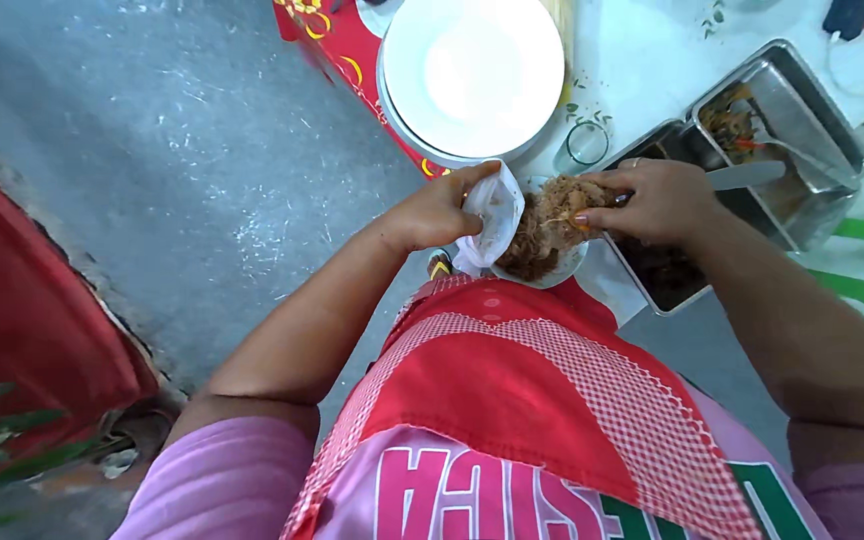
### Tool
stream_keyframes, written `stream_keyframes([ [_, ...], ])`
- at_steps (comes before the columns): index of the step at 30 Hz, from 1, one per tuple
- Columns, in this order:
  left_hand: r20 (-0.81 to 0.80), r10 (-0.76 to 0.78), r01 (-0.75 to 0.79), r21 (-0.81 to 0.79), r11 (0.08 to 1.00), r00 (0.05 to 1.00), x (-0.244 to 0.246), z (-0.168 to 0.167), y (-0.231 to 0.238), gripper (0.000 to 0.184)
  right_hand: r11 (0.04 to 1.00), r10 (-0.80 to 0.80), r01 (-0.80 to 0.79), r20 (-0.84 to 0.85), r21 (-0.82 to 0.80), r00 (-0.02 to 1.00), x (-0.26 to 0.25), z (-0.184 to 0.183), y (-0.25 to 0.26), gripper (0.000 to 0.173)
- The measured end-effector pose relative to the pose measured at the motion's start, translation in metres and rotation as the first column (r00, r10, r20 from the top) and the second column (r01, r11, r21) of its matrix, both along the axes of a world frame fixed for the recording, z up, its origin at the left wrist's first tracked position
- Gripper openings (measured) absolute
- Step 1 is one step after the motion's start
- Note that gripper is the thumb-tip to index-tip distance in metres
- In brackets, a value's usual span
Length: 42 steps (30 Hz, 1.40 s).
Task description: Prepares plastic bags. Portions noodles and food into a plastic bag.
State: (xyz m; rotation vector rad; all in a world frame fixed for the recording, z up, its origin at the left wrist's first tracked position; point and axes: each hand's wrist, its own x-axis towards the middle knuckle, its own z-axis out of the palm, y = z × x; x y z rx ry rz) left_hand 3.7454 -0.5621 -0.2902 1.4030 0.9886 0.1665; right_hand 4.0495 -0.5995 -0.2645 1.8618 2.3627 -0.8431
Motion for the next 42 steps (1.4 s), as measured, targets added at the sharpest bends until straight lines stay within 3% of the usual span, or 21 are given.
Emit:
stream_keyframes([
  [5,-0.028,-0.028,0.029,0.027,0.999,0.999,0.007,0.002,0.002,0.086,0.993,0.103,-0.097,0.097,-0.062,0.99,-0.016,0.055,0.019,0.06],
  [8,-0.001,-0.023,0.023,0.012,1.0,1.0,0.006,0.002,0.002,0.086,0.982,0.169,-0.157,0.121,-0.104,0.978,-0.038,0.068,0.031,0.061],
  [16,0.147,0.068,-0.058,-0.068,0.996,0.987,0.004,0.011,-0.006,0.089,0.898,0.28,-0.176,0.213,-0.404,0.936,-0.111,0.032,0.063,0.064],
  [19,0.166,0.094,-0.085,-0.06,0.995,0.982,0.006,0.01,-0.008,0.09,0.897,0.24,-0.139,0.198,-0.421,0.95,-0.124,0.029,0.067,0.045],
  [22,0.226,0.139,-0.118,-0.104,0.988,0.964,0.006,0.009,-0.009,0.09,0.847,0.415,-0.249,0.293,-0.469,0.861,-0.136,0.042,0.069,0.02],
  [24,0.271,0.151,-0.117,-0.134,0.984,0.951,0.006,0.011,-0.01,0.09,0.827,0.498,-0.308,0.359,-0.47,0.79,-0.137,0.043,0.065,0.011],
  [30,0.313,0.128,-0.091,-0.131,0.987,0.941,0.011,0.01,-0.008,0.089,0.869,0.479,-0.289,0.533,-0.402,0.697,-0.134,0.054,0.055,0.014],
  [35,0.315,0.12,-0.075,-0.15,0.986,0.942,0.018,0.007,-0.007,0.088,0.843,0.525,-0.28,0.592,-0.458,0.612,-0.133,0.065,0.061,0.017],
  [39,0.276,0.102,-0.061,-0.153,0.986,0.956,0.024,0.006,-0.008,0.088,0.795,0.569,-0.245,0.541,-0.556,0.619,-0.117,0.05,0.083,0.016],
  [42,0.271,0.079,-0.042,-0.14,0.989,0.959,0.026,0.004,-0.008,0.088,0.786,0.514,-0.169,0.478,-0.594,0.712,-0.103,0.042,0.093,0.015],
])
